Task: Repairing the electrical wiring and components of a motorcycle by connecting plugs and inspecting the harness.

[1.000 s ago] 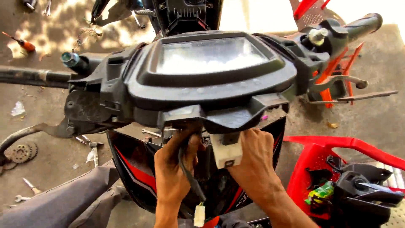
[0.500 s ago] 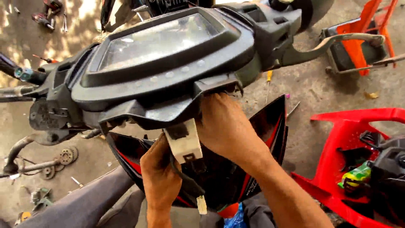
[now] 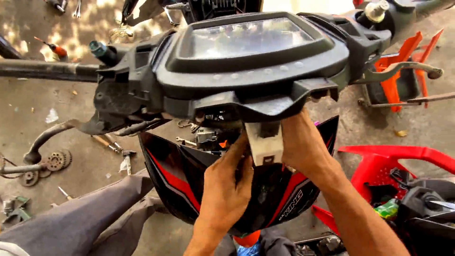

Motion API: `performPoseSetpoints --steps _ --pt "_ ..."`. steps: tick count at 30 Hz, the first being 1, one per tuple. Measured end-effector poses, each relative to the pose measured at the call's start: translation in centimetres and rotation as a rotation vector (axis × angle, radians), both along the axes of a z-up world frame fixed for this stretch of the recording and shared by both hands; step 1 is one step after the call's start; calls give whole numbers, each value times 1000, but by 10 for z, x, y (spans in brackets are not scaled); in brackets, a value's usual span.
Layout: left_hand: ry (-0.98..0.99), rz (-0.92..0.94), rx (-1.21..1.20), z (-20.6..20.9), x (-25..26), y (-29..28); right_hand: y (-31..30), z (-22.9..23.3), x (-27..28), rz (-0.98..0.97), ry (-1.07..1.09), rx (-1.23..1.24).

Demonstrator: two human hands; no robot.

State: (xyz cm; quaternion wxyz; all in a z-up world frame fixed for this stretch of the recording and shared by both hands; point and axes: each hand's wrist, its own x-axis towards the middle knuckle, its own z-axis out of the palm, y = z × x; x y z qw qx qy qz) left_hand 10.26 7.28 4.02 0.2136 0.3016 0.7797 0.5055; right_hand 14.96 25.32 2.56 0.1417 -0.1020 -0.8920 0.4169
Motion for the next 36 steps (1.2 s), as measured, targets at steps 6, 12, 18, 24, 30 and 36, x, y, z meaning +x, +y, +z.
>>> performPoseSetpoints --steps 6,12,18,24,30,36 --pt "465 165 -91 12 -21 6 -3 2 -3 -17 -51 53" --pt "935 204 -133 -5 -37 39 4 9 -2 5 -89 107" --pt "1073 196 -108 -17 -57 43 10 16 0 18 -128 150" --pt "1162 129 -57 -12 -61 36 14 45 -9 66 -328 156" --pt "1306 61 -38 -10 -70 28 12 38 -9 99 -293 196" --pt "1311 -31 -47 -14 -75 22 8 32 -3 65 -282 178"
